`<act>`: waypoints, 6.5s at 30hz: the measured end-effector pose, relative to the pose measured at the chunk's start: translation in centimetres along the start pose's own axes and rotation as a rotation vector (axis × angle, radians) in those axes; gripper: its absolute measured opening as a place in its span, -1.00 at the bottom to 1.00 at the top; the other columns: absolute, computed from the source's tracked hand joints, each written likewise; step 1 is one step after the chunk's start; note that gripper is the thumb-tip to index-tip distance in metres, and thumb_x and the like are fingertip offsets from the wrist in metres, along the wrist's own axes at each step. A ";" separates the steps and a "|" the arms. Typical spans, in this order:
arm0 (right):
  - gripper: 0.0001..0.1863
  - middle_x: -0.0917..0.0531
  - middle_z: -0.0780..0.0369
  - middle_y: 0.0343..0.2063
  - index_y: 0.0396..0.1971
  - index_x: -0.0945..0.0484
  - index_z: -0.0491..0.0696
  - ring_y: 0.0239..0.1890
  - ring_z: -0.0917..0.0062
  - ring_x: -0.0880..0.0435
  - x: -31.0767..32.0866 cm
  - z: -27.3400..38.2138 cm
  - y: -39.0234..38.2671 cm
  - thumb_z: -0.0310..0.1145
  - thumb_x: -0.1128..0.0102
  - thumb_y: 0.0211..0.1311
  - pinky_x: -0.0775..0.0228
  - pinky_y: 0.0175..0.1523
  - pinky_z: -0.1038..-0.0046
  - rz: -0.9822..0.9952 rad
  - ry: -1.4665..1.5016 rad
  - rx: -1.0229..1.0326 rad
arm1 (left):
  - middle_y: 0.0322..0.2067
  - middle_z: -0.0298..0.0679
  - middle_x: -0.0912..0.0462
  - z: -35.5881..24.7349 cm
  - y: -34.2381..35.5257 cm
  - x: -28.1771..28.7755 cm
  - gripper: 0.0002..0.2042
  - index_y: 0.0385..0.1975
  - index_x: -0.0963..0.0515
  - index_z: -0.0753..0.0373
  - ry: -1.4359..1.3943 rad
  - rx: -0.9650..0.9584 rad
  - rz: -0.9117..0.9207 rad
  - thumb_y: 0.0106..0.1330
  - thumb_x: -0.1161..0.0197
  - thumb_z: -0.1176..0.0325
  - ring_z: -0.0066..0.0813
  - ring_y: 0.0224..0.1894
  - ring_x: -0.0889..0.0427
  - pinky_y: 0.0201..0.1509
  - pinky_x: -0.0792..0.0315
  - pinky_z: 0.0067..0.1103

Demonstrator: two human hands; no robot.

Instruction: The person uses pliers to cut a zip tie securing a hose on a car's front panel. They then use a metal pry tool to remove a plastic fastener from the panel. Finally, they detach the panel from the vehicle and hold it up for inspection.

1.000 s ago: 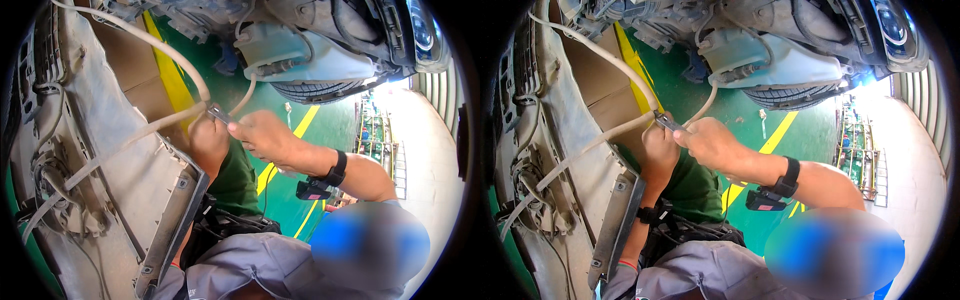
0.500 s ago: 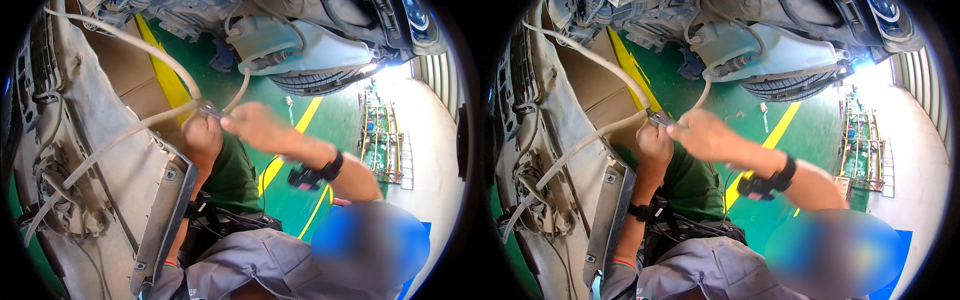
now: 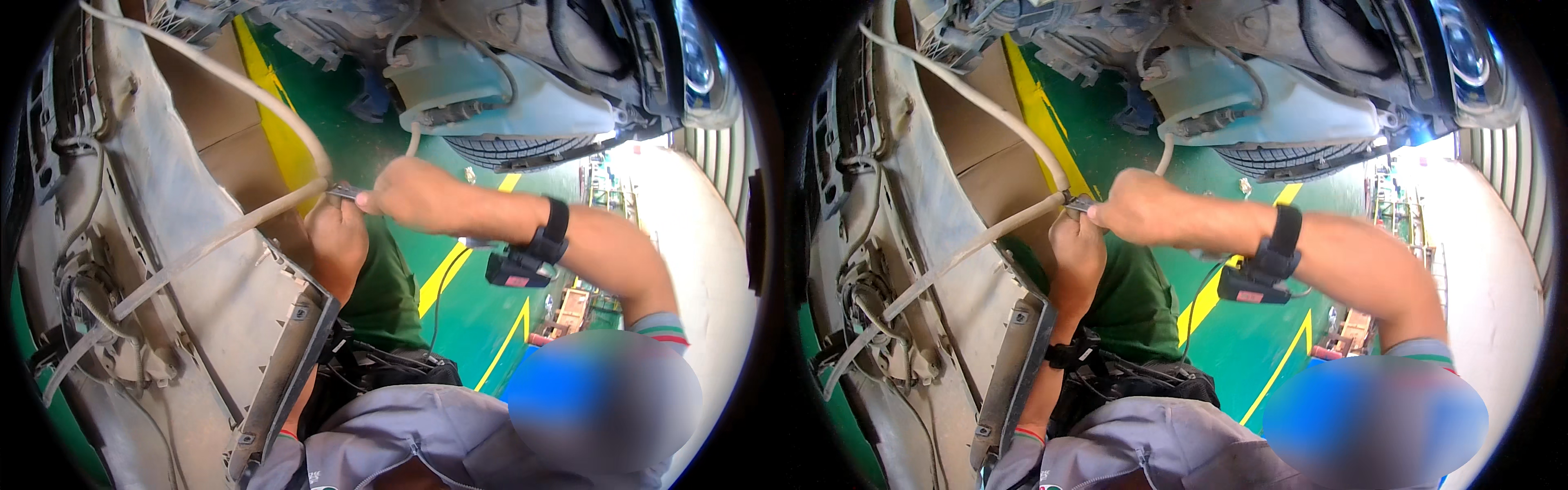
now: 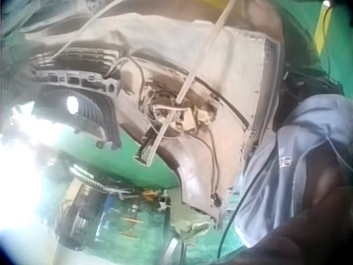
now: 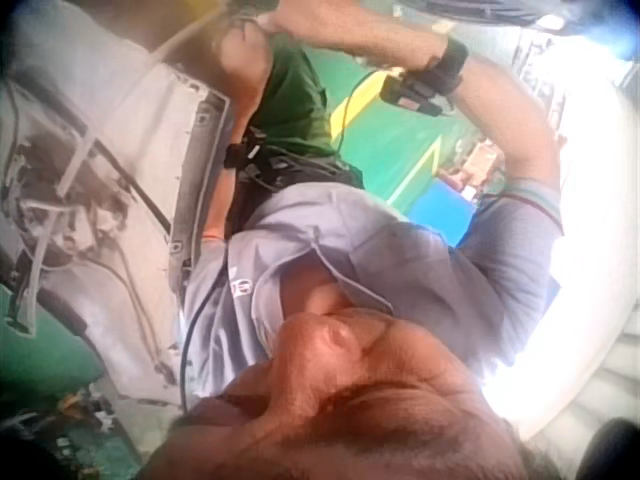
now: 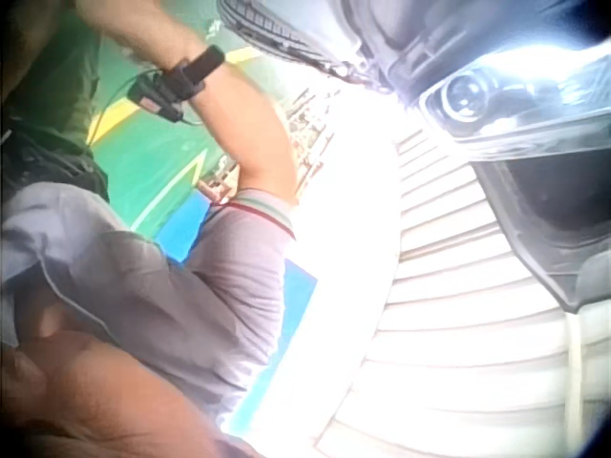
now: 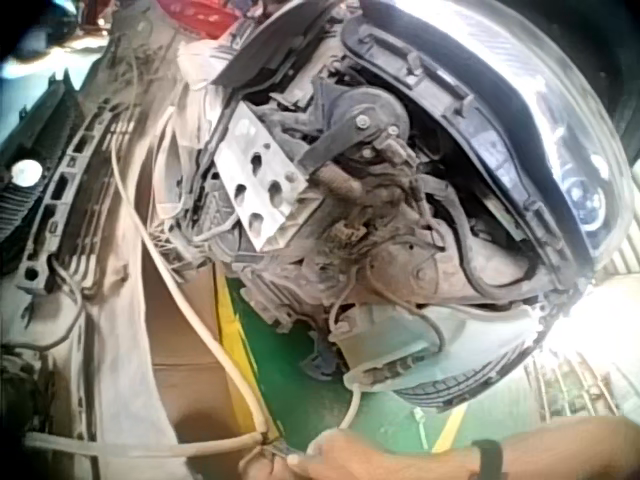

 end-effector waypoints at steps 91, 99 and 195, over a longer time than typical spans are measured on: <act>-0.83 -0.68 0.19 -0.65 -0.57 -0.68 0.02 -0.54 0.24 -0.71 5.7 2.1 1.6 -0.19 -0.32 -0.04 -0.51 -0.43 0.31 -0.374 -0.771 0.645 | -0.55 -0.40 -0.33 -4.3 0.5 -0.1 -0.89 -0.37 -0.45 0.21 -0.829 0.432 0.218 0.31 -0.14 0.63 -0.59 -0.50 -0.29 -0.32 -0.31 -0.53; -0.77 -0.61 0.21 -0.69 -0.67 -0.55 0.00 -0.60 0.38 -0.64 2.6 3.3 -1.1 -0.18 -0.32 -0.06 -0.36 -0.50 0.38 -0.665 -0.832 0.414 | -0.18 -0.29 -0.60 -6.9 -0.7 -0.2 -0.93 -0.15 -0.46 0.33 -0.739 0.455 -0.191 0.49 -0.17 0.49 -0.58 -0.12 -0.58 0.04 -0.45 -0.60; -0.95 -0.66 0.20 -0.56 -0.42 -0.59 0.02 -0.44 0.25 -0.73 4.0 -0.6 -1.5 -0.35 -0.19 0.15 -0.58 -0.41 0.24 -0.644 -0.811 0.550 | -0.43 -0.39 -0.28 -4.9 -0.1 -0.6 -0.77 -0.36 -0.28 0.17 -0.879 0.197 0.088 0.65 0.05 0.37 -0.53 -0.36 -0.27 -0.12 -0.32 -0.50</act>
Point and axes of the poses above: each hand's wrist, its own y-axis towards the middle knuckle, its own x-axis out of the back of the hand, z = x × y, the point moved 5 cm from there along y, towards the middle knuckle
